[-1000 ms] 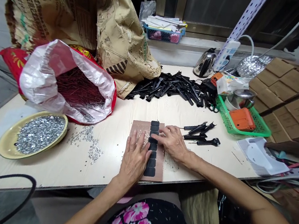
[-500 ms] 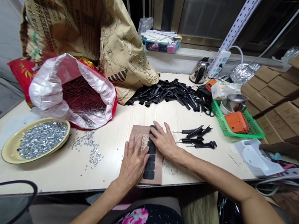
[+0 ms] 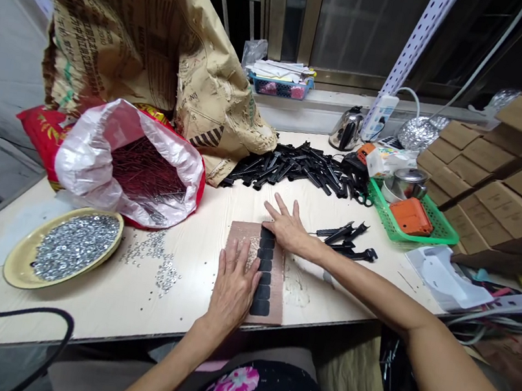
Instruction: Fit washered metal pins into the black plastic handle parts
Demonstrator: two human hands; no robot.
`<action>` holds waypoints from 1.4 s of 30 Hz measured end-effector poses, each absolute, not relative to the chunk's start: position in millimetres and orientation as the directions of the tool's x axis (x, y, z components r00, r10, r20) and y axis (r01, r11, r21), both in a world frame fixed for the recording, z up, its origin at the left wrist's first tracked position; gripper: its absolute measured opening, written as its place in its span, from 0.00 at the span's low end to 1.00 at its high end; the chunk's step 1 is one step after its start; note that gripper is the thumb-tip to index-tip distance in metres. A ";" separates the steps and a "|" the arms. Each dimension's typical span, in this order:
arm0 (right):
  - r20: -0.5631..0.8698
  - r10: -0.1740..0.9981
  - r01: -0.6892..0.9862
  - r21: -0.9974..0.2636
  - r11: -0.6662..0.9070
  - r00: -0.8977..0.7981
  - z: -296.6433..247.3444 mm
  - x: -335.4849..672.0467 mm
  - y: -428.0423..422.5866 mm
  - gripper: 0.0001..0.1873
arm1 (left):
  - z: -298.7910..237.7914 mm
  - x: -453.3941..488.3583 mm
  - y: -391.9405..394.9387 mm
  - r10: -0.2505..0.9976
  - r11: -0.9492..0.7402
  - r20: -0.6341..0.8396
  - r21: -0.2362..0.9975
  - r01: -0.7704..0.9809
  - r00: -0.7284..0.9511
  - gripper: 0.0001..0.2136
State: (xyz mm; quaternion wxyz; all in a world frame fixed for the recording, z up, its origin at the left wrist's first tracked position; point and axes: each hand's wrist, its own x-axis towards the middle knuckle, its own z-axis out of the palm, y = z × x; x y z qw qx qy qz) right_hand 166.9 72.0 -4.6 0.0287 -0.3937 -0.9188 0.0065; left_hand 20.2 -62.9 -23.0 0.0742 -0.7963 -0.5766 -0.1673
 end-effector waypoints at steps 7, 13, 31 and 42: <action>0.008 0.731 0.730 -0.055 0.681 -0.682 -5.6 167.4 62.5 0.23 | -32.0 9.4 -64.1 0.904 -0.325 0.333 0.125 0.938 0.269 0.16; 0.081 0.667 0.653 -0.149 0.743 -0.740 5.0 186.4 12.8 0.21 | -24.5 -10.6 -90.6 0.919 -0.233 0.358 0.161 0.959 0.163 0.18; -0.011 0.615 0.610 -0.141 0.780 -0.788 -2.1 178.8 -26.4 0.20 | -20.6 -2.4 -113.3 0.921 -0.232 0.357 0.190 0.954 0.153 0.16; 0.066 0.748 0.704 -0.290 0.648 -0.661 1.5 204.2 -7.3 0.28 | -28.6 -6.1 -115.0 0.925 -0.234 0.343 0.174 0.957 0.163 0.16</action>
